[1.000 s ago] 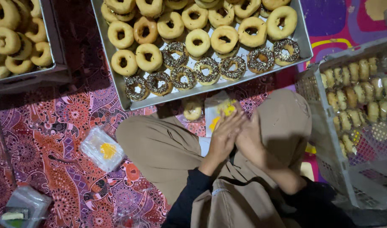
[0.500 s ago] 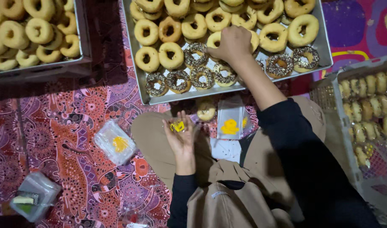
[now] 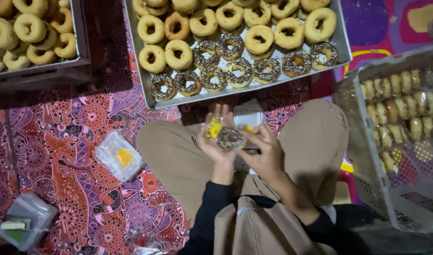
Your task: The person sits on the floor and repeatedly picks donuts from a metal tray, places them into small plastic bags, and sets the filled bags into a plastic crate. The donuts include plain and sprinkled varieties.
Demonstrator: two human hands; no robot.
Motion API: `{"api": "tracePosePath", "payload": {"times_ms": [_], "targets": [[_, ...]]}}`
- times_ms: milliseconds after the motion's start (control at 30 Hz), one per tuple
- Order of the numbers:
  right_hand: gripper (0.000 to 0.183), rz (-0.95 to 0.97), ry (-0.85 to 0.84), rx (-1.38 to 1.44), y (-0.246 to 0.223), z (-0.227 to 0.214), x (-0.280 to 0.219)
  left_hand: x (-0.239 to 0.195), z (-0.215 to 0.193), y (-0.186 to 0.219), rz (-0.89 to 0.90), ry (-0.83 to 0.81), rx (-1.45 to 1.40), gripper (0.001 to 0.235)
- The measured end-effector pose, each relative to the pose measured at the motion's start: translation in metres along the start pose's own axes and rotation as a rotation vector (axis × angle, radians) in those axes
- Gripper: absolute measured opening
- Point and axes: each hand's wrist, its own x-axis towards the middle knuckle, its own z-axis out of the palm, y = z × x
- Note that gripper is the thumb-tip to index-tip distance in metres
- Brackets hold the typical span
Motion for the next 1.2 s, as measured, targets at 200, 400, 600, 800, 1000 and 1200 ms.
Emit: {"api": "tracePosePath", "payload": {"times_ms": [200, 400, 600, 800, 1000, 1200], "targets": [[0.036, -0.049, -0.24, 0.303, 0.0, -0.014, 0.007, -0.027, 0.053, -0.001, 0.006, -0.245, 0.468, 0.073], [0.016, -0.052, -0.097, 0.324, -0.012, -0.047, 0.006, -0.077, 0.047, 0.01, 0.153, -0.246, 1.048, 0.061], [0.02, -0.337, -0.559, 0.385, -0.007, -0.096, 0.025, -0.076, 0.084, 0.034, 0.342, -0.877, 1.59, 0.023], [0.021, -0.312, -0.35, 0.621, -0.019, -0.119, 0.024, -0.104, 0.153, 0.045, 0.698, -1.193, 1.824, 0.021], [0.026, -0.644, -0.069, 0.164, -0.024, -0.098, 0.004, -0.129, 0.191, 0.033, 0.886, -1.11, 1.941, 0.021], [0.017, -0.461, 0.134, -0.494, 0.07, -0.101, 0.025, -0.132, 0.193, 0.045, 0.915, -1.079, 1.99, 0.026]]}}
